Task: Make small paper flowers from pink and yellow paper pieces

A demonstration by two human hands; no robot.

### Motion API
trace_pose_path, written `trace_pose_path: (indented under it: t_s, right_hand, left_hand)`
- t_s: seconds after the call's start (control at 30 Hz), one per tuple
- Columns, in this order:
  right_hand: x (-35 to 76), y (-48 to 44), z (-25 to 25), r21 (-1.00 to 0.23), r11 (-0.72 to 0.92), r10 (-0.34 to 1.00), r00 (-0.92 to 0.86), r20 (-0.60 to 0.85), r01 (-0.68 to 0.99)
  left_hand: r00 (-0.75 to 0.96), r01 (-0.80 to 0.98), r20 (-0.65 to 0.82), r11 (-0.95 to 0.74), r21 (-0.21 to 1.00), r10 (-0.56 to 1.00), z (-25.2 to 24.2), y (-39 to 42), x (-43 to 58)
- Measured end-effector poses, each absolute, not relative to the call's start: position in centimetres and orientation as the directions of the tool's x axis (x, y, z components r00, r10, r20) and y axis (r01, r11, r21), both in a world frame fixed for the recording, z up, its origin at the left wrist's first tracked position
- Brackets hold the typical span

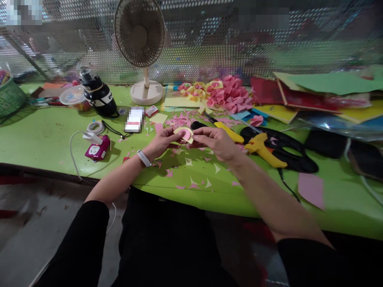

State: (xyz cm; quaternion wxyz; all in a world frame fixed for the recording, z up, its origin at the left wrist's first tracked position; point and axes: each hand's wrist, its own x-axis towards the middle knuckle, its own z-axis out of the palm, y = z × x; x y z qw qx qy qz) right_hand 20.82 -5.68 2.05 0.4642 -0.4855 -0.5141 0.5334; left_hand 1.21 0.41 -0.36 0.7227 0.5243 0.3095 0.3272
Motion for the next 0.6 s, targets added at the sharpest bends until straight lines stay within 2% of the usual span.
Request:
trace_pose_path:
  t_s: [0.47, 0.6]
  right_hand:
    - [20.56, -5.63, 2.24, -0.998, -0.055, 0.99, -0.128, -0.06, 0.037]
    - [20.34, -5.47, 1.73, -1.0, -0.029, 0.998, -0.065, -0.028, -0.007]
  left_hand:
    - [0.592, -0.148, -0.083, 0.21, 0.966, 0.801, -0.29, 0.21, 1.11]
    - [0.584, -0.164, -0.1, 0.237, 0.957, 0.806, -0.52, 0.37, 1.07]
